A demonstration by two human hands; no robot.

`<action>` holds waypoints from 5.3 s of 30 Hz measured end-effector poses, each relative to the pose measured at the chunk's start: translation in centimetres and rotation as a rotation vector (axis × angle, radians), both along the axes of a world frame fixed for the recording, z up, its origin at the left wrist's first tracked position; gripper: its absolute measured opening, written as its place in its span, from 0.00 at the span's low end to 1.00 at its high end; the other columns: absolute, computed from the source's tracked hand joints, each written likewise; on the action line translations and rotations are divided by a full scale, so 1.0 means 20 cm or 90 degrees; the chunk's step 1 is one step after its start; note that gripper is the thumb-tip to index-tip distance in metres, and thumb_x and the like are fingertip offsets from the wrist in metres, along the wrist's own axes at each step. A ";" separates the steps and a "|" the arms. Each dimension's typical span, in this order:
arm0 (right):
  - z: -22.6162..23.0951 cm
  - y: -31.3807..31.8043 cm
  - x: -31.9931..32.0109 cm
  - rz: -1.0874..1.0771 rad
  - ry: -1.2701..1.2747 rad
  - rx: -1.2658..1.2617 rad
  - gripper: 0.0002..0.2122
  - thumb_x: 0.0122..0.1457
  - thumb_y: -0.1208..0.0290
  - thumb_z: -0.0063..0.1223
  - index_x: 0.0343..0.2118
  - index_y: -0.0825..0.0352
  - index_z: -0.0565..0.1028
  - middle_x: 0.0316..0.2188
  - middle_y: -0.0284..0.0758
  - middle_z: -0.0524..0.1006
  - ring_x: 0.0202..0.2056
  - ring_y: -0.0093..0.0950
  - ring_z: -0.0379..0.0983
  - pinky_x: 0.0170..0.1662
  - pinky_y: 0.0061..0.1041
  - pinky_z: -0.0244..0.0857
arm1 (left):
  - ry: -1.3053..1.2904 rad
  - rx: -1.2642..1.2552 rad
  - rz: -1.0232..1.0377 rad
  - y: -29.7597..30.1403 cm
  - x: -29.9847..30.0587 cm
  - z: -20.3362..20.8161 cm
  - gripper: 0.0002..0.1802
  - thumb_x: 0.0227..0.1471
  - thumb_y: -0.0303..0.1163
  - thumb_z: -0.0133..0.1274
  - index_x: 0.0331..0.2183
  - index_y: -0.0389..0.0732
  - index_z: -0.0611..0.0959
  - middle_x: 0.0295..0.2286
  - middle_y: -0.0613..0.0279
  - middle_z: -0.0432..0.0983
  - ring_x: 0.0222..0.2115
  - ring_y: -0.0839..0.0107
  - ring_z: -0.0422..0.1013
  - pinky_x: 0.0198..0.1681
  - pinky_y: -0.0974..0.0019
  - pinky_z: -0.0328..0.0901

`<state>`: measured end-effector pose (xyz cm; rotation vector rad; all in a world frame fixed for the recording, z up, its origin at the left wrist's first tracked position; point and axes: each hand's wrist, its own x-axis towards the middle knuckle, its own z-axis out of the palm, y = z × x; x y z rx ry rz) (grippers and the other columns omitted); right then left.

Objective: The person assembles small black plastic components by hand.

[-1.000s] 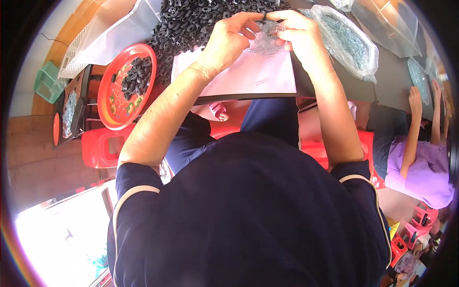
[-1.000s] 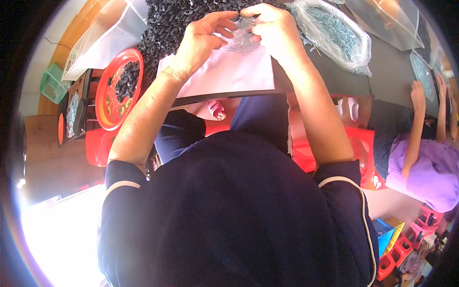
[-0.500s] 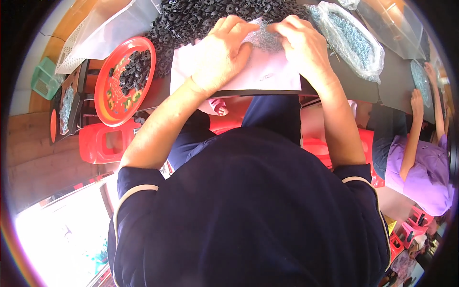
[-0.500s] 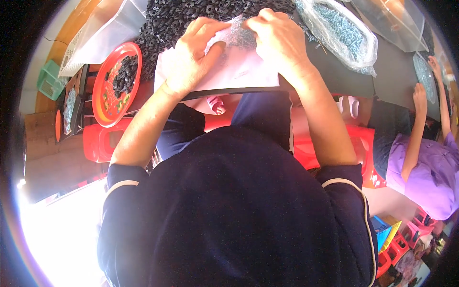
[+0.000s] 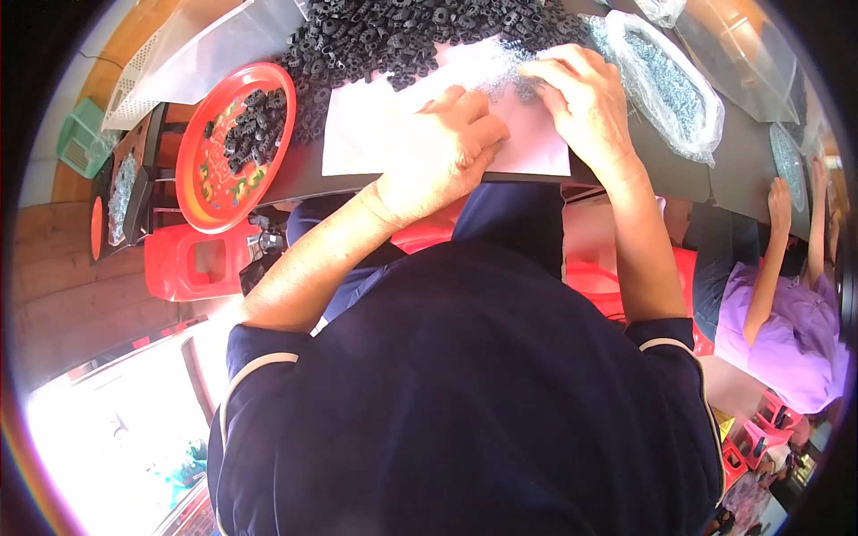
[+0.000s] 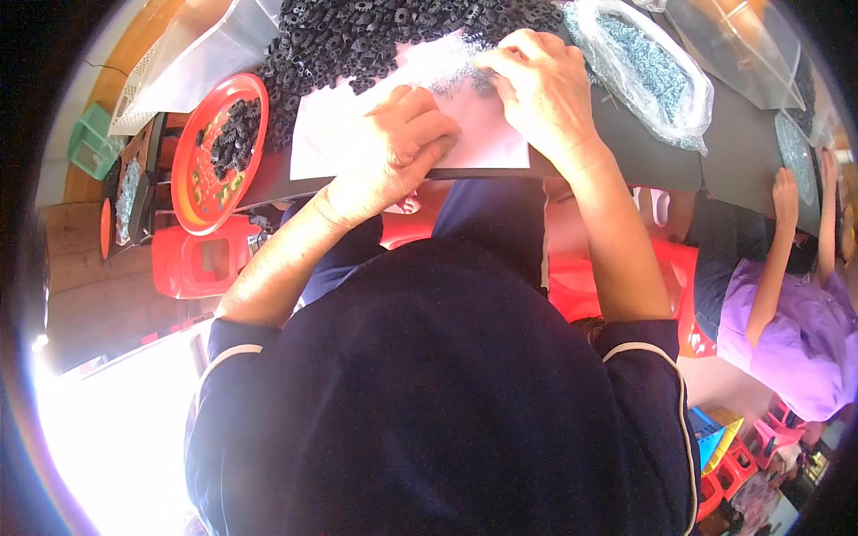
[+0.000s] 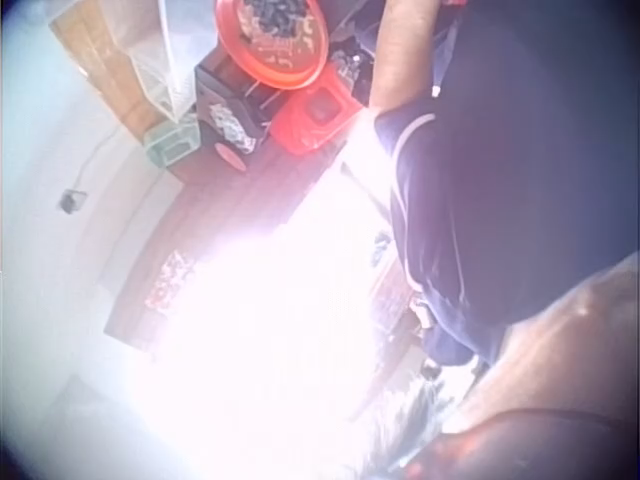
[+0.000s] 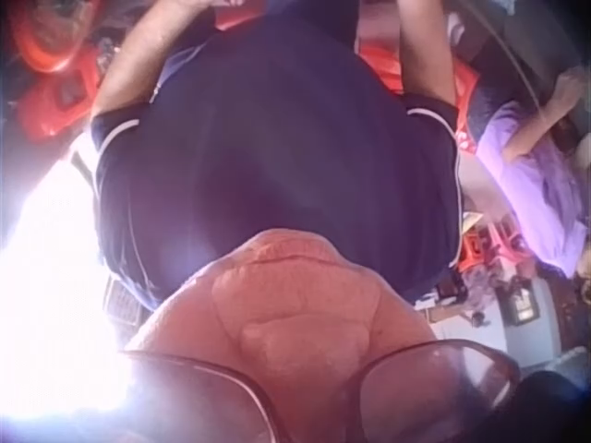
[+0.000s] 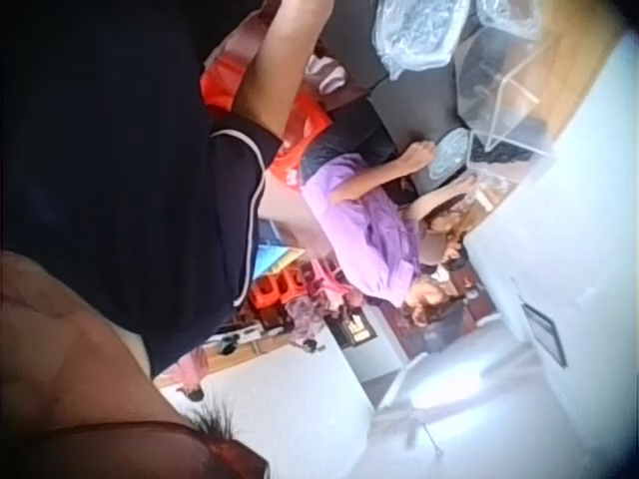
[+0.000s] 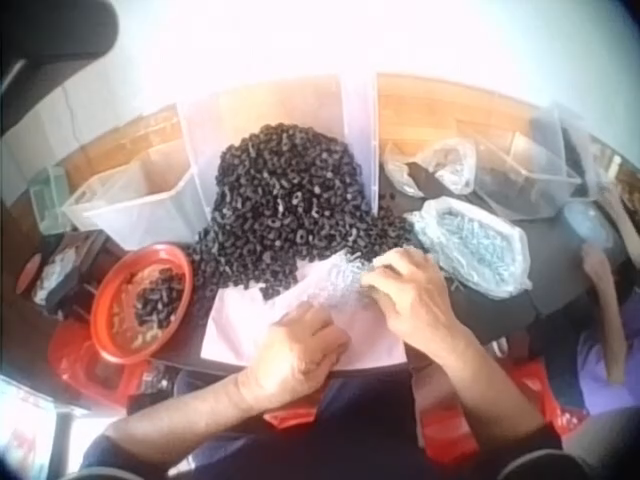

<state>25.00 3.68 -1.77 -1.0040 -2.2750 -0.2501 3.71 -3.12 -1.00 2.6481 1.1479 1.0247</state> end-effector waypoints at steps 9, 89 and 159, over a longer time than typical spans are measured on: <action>0.02 0.01 -0.02 0.015 0.085 0.013 0.11 0.47 0.75 0.60 0.34 0.52 0.80 0.35 0.24 0.73 0.42 0.30 0.70 0.43 0.34 0.60 | -0.037 0.057 0.058 -0.02 0.00 -0.02 0.11 0.37 0.22 0.59 0.29 0.41 0.81 0.29 0.60 0.72 0.32 0.60 0.69 0.35 0.62 0.67; -0.07 -0.30 -0.07 0.129 0.548 -0.301 0.07 0.53 0.88 0.53 0.35 0.73 0.75 0.32 0.34 0.79 0.34 0.20 0.74 0.39 0.18 0.68 | 0.050 0.080 0.216 0.01 0.14 -0.09 0.09 0.40 0.31 0.62 0.26 0.41 0.79 0.28 0.60 0.71 0.33 0.60 0.70 0.31 0.60 0.71; 0.14 -0.12 -0.23 0.233 0.663 -0.612 0.08 0.61 0.75 0.51 0.42 0.70 0.77 0.33 0.33 0.79 0.33 0.20 0.75 0.33 0.18 0.67 | -0.638 -0.526 0.089 0.11 0.03 0.15 0.09 0.50 0.31 0.52 0.29 0.34 0.82 0.22 0.66 0.74 0.20 0.82 0.64 0.23 0.77 0.58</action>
